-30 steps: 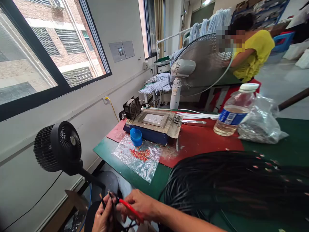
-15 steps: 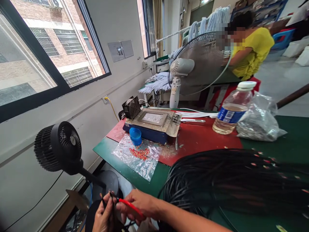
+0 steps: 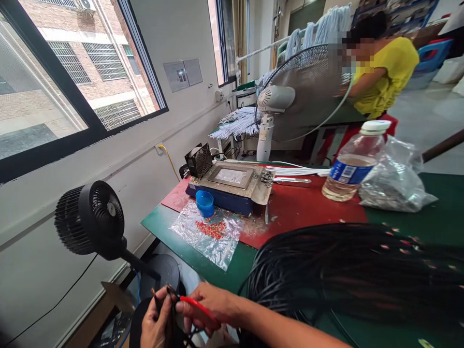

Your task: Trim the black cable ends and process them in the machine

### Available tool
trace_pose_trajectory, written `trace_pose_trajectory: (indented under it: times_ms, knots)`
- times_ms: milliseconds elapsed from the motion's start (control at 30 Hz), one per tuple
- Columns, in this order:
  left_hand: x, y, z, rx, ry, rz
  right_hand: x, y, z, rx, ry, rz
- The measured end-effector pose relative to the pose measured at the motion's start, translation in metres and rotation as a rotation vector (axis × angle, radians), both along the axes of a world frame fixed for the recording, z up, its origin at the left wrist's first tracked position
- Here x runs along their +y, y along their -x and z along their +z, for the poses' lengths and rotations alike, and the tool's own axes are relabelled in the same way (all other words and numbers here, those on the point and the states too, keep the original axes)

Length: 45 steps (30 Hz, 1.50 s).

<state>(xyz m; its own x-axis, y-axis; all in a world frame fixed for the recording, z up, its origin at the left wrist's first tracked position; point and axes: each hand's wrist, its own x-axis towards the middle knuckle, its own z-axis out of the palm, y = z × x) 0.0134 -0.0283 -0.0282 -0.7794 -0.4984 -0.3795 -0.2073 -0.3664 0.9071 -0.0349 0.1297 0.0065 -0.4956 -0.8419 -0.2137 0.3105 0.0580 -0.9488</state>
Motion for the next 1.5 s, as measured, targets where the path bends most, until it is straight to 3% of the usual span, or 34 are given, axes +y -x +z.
trace_pose_trajectory:
  times_ms: [133,400,567,767,900,1133,1233,1333,1500]
  knots:
    - [0.003,0.0,0.006,0.01,0.105,0.042,0.0,0.0,0.002,-0.028,0.018,0.004]
    - [0.001,0.004,-0.011,-0.006,0.2,0.064,-0.003,0.001,-0.005,-0.074,0.025,-0.006]
    - [-0.001,0.003,-0.009,-0.053,0.314,0.051,-0.002,0.0,-0.01,-0.042,0.041,0.023]
    - [-0.001,0.001,-0.014,-0.015,0.401,-0.036,-0.005,0.003,-0.011,-0.054,0.041,-0.133]
    - [0.005,0.0,-0.014,0.002,0.25,0.008,-0.006,0.007,-0.011,-0.026,0.065,-0.28]
    - [0.009,-0.001,-0.009,0.026,0.024,0.007,-0.006,0.005,-0.017,0.137,-0.038,-0.175]
    - [0.01,0.0,-0.002,0.008,-0.169,0.035,-0.006,0.004,-0.016,0.357,-0.161,-0.207]
    - [0.013,0.001,0.009,-0.042,-0.337,0.069,-0.011,-0.002,-0.019,0.63,-0.187,-0.282]
    - [0.016,-0.003,0.016,-0.061,-0.304,0.036,-0.022,-0.017,-0.026,0.821,-0.138,-0.35]
